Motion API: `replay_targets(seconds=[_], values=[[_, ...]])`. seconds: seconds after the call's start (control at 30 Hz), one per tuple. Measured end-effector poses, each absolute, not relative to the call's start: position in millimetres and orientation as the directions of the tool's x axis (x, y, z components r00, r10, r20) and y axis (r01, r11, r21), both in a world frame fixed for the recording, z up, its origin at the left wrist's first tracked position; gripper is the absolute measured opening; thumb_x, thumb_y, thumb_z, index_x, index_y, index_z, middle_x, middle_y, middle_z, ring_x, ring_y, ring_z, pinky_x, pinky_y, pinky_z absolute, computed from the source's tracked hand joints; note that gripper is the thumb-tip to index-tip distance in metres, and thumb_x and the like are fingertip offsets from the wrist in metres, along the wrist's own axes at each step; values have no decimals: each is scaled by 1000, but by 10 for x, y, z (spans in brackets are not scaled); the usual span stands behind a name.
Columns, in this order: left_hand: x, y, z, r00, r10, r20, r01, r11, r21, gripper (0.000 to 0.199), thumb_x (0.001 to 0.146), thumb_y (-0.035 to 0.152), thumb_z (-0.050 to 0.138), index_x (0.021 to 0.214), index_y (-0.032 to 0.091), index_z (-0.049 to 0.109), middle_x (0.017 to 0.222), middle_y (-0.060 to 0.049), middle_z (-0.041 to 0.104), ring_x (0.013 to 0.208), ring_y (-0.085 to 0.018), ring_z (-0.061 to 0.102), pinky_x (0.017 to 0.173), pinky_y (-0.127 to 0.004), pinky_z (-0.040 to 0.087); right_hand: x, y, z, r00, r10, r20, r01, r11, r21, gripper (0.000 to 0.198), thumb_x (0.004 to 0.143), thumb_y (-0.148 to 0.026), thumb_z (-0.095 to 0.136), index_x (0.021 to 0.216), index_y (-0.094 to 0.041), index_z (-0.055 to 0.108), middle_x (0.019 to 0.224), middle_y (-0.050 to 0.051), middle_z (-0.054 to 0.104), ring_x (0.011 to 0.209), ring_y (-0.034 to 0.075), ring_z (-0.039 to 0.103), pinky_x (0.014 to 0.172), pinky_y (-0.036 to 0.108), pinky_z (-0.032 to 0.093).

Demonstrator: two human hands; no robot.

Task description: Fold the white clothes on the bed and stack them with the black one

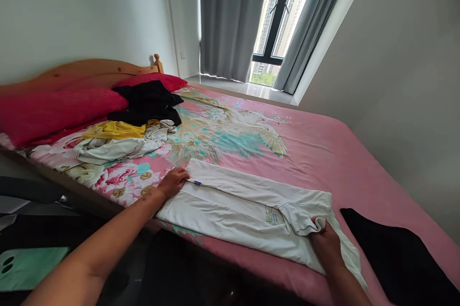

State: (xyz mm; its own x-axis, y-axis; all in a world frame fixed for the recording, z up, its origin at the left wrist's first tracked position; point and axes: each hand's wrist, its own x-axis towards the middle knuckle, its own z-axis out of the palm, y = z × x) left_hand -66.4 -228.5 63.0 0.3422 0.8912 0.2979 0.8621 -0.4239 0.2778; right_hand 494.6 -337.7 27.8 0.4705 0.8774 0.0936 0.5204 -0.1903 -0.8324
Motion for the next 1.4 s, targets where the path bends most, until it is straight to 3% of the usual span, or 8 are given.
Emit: replay_targets(seconds=[0.33, 0.53, 0.67, 0.77, 0.93, 1.13, 1.3, 1.4], values=[[-696, -2456, 664, 361, 888, 283, 848, -439, 297, 27, 79, 33, 47, 90, 25, 70, 100, -6, 66, 96, -21, 58, 90, -34, 45, 5252, -3495, 319, 385, 891, 240, 768, -165, -618, 63, 67, -44, 57, 122, -15, 48, 109, 12, 59, 97, 27, 56, 84, 40, 42], [-749, -2650, 442, 416, 846, 332, 846, -494, 199, 27, 83, 40, 47, 96, 28, 69, 105, -5, 66, 100, -23, 58, 92, -38, 45, 5097, -3843, 335, 230, 897, 377, 941, -107, -320, 34, 74, -50, 56, 86, -18, 56, 89, 9, 59, 92, 26, 52, 87, 41, 39], [-698, -2698, 444, 376, 854, 360, 876, -454, 163, 29, 83, 39, 46, 99, 28, 68, 109, -7, 64, 104, -26, 57, 93, -43, 44, 4984, -3882, 444, 267, 816, 513, 957, -159, -244, 40, 75, -41, 56, 107, -17, 51, 105, 12, 57, 101, 28, 48, 89, 42, 37], [-485, -2776, 529, 360, 839, 408, 867, -462, 185, 30, 80, 38, 46, 102, 30, 65, 112, -6, 63, 108, -27, 55, 96, -47, 43, 5027, -3827, 465, 257, 793, 552, 958, -135, -252, 47, 74, -30, 53, 119, -19, 46, 118, 11, 52, 113, 28, 44, 96, 44, 33], [464, -3071, 636, 434, 791, 431, 733, -588, 341, 30, 82, 39, 51, 108, 30, 62, 114, -6, 62, 109, -25, 55, 97, -44, 44, 5166, -3699, 399, 249, 828, 502, 916, -33, -400, 26, 79, -32, 50, 99, -21, 62, 107, 7, 58, 106, 24, 48, 95, 42, 35], [2105, -3283, 649, 601, 695, 395, 537, -717, 445, 45, 77, 34, 59, 121, 30, 51, 124, -9, 56, 118, -28, 49, 102, -46, 38, 5196, -3606, 514, 292, 821, 491, 817, 52, -574, 28, 84, -42, 49, 90, -19, 62, 99, 7, 63, 99, 22, 53, 92, 40, 38], [3087, -3178, 594, 545, 733, 406, 585, -680, 442, 64, 64, 36, 71, 122, 27, 46, 127, -14, 51, 120, -33, 44, 100, -52, 33, 5232, -3562, 636, 329, 830, 450, 740, 69, -669, 24, 82, -37, 49, 91, -20, 62, 96, 7, 64, 98, 23, 54, 91, 40, 41], [3354, -3047, 594, 516, 767, 381, 660, -640, 393, 55, 65, 33, 69, 116, 27, 50, 120, -14, 55, 114, -33, 48, 100, -54, 29, 5279, -3532, 674, 323, 824, 465, 733, 92, -674, 21, 81, -31, 47, 92, -21, 62, 96, 6, 63, 98, 22, 54, 90, 40, 41]])
